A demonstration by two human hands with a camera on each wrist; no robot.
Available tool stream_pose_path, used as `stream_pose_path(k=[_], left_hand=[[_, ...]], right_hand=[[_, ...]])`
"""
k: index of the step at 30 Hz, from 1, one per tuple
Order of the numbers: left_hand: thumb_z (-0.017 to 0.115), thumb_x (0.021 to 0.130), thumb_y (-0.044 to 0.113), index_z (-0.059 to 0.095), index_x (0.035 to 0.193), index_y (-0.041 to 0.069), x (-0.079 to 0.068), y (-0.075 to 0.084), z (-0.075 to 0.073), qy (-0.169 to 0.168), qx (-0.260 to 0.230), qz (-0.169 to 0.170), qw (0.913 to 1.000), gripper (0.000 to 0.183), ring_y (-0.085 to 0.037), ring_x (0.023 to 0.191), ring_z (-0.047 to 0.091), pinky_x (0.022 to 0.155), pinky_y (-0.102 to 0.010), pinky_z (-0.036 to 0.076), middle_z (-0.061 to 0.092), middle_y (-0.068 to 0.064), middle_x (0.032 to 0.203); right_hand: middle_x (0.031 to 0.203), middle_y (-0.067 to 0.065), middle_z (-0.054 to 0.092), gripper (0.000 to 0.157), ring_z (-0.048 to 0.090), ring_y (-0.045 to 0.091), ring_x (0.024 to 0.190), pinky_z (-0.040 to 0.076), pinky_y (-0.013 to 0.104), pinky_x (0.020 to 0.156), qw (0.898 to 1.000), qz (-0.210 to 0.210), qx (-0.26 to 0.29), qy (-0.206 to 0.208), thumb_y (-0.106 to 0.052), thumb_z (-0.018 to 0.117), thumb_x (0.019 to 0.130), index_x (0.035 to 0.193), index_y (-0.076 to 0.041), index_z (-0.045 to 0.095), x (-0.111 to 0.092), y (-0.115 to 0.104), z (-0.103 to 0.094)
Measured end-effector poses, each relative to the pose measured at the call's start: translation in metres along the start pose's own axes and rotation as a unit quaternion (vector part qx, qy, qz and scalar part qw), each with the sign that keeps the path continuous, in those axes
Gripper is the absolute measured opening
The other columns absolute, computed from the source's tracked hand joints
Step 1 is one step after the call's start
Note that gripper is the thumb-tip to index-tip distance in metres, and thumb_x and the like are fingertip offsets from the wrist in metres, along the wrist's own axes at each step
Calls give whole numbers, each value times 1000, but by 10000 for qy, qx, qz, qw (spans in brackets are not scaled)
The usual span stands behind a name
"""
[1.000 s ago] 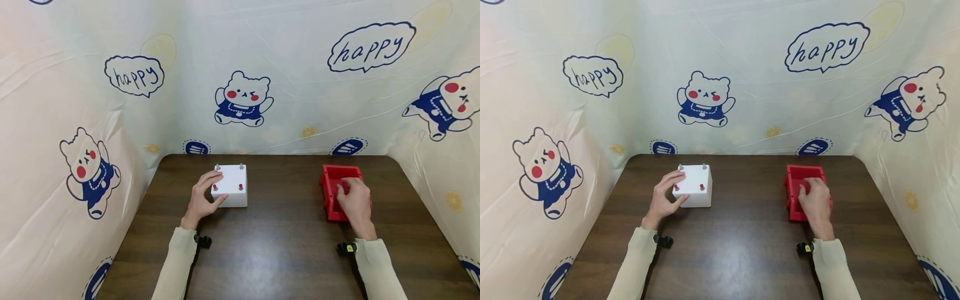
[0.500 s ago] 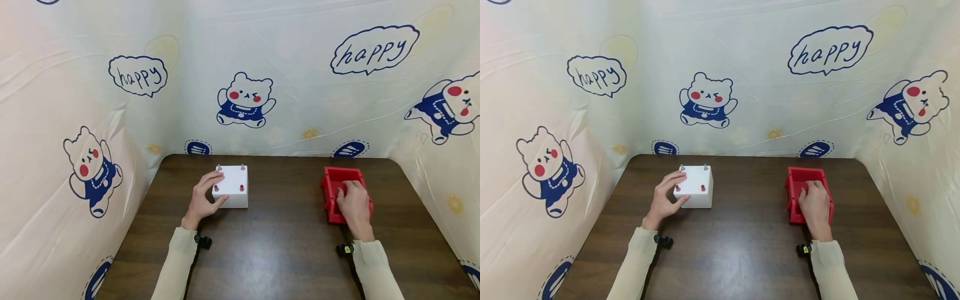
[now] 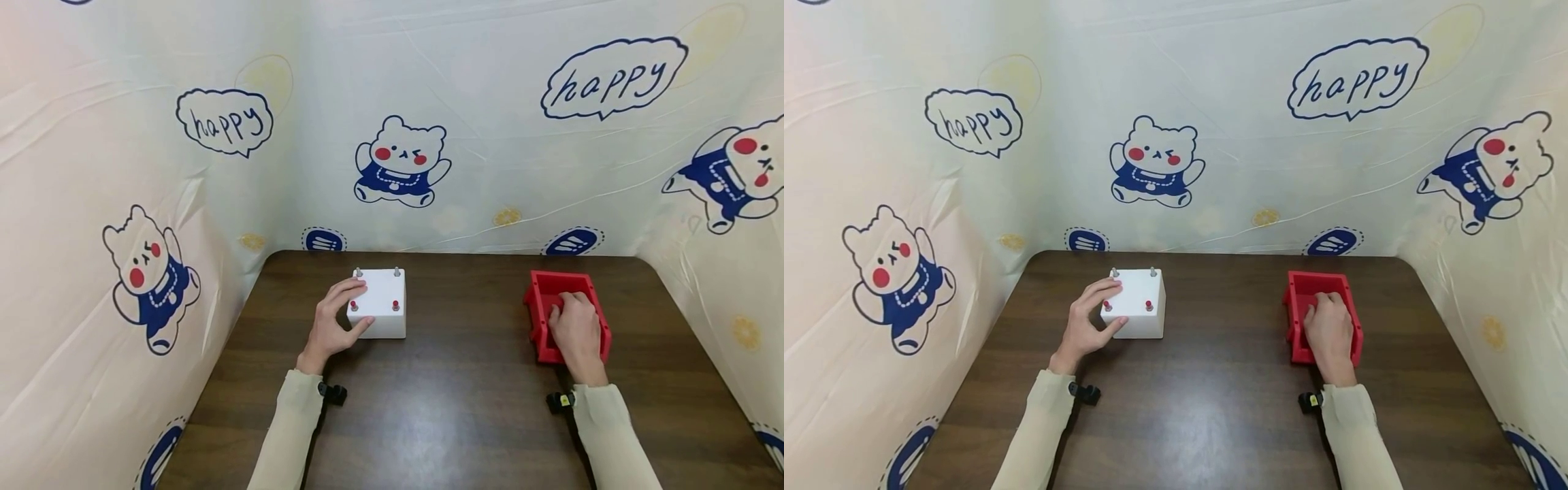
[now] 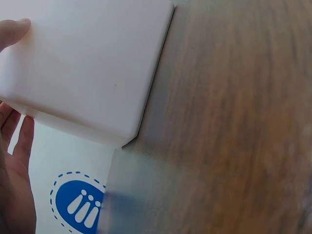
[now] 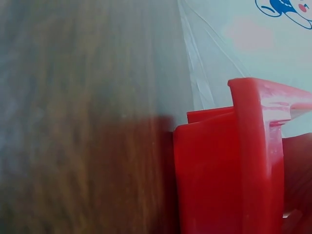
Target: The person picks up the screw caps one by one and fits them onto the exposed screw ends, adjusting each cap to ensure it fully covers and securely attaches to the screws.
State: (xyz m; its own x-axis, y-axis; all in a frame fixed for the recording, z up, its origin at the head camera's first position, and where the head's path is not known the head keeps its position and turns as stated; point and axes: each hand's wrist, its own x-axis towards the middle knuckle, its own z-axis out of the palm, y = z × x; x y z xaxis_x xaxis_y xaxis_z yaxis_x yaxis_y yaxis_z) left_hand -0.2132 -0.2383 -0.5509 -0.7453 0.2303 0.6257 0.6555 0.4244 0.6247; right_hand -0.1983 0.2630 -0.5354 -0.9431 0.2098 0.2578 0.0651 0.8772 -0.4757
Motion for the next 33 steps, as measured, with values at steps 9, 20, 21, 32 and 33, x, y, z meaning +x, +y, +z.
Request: stream_pose_path(k=[9,20,21,32,33], left_hand=[[90,82,22,72,138,16,0,1,-2,-74,103,-72,9999,59,-27,143,55,124,-39,41,66,-4,147],[91,81,18,73,137,12,0,2,-1,-11,33,-5,10000,59,-31,142,55,123,-37,41,67,-9,145],[91,80,18,73,136,11,0,2,-1,-7,33,12,10000,59,-32,142,55,123,-37,41,67,-10,145],[91,81,20,72,139,15,0,1,-1,-63,0,-104,9999,60,-28,144,54,124,-40,40,65,-6,147],[91,81,19,72,138,15,0,1,-1,-60,-5,-101,9999,60,-28,144,54,124,-40,41,65,-6,147]], right_hand=[[119,37,65,31,65,55,104,54,69,95,9998,-169,-74,-25,-5,60,99,122,14,68,4,3,4],[100,34,63,24,64,45,80,59,64,80,9989,-41,-258,-389,-5,60,99,110,14,68,8,1,4],[98,33,63,23,63,43,78,59,63,78,9987,-26,-275,-431,-5,60,99,108,14,68,8,1,4],[80,31,60,19,66,45,68,60,60,64,9972,-21,-446,-592,7,49,93,80,9,63,8,-1,5],[80,32,60,20,67,47,68,60,61,64,9971,-37,-471,-598,8,48,94,80,10,63,8,-2,5]])
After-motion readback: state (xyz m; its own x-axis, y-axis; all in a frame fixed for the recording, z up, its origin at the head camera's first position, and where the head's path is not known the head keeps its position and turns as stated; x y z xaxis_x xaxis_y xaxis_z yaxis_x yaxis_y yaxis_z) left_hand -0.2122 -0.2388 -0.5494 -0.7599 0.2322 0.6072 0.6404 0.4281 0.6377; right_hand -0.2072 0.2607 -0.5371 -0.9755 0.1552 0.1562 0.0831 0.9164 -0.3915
